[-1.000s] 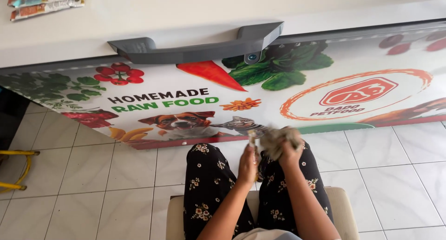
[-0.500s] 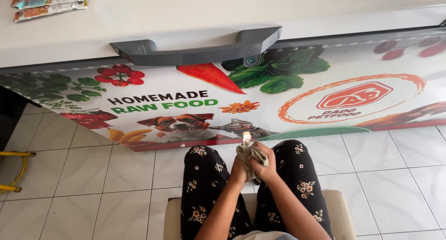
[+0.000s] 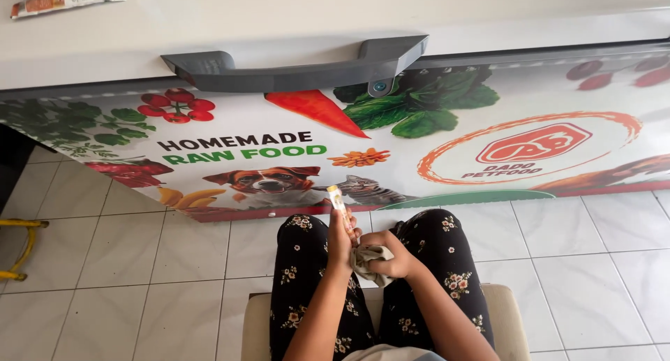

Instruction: Cleaning individual pet treat packets with a cloth and organizing them on top of a freezer.

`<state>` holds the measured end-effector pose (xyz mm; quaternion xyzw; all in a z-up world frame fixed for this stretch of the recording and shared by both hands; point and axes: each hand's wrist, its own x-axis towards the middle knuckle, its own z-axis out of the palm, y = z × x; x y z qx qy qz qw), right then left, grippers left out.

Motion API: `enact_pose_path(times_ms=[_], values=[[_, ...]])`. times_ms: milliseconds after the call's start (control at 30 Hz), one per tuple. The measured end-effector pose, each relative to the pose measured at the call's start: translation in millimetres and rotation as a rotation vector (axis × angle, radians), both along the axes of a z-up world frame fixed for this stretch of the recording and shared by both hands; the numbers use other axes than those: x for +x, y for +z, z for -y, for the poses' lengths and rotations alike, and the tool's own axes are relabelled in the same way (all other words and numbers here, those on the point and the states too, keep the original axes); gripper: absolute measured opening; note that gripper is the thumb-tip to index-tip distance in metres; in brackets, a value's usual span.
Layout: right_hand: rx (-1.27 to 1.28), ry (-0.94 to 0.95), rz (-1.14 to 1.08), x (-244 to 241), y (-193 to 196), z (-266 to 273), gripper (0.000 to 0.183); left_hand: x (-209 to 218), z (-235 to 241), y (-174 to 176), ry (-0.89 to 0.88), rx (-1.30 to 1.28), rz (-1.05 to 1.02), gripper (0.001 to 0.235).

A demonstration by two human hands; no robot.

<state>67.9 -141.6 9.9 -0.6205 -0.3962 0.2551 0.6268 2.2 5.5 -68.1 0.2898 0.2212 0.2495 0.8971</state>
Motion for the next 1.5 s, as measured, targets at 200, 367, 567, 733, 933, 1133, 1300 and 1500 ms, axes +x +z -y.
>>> enact_pose_path(times_ms=[200,367,567,733,933,1133,1300,1500], values=[[0.302,-0.476,-0.239,55,-21,3,0.026,-26,41,88,-0.285,0.474,-0.057,0.048],[0.641,-0.647,-0.684,56,38,21,0.025,-15,40,38,-0.297,0.705,0.044,0.035],[0.253,-0.350,-0.025,28,2,17,0.034,-5,32,55,-0.139,0.330,-0.203,0.051],[0.161,-0.636,0.228,37,21,2,0.018,-25,35,75,-0.451,0.334,-0.301,0.061],[0.540,-0.525,0.279,66,21,5,0.007,-19,28,39,-0.298,0.383,0.094,0.060],[0.031,0.234,0.381,-15,87,-9,0.025,-20,4,69,0.172,0.019,-0.065,0.057],[0.091,0.200,0.310,15,80,-3,0.024,-19,12,53,0.041,0.171,-0.096,0.051],[0.184,-0.577,0.267,53,59,7,0.017,-22,69,59,-0.336,0.699,0.005,0.051]])
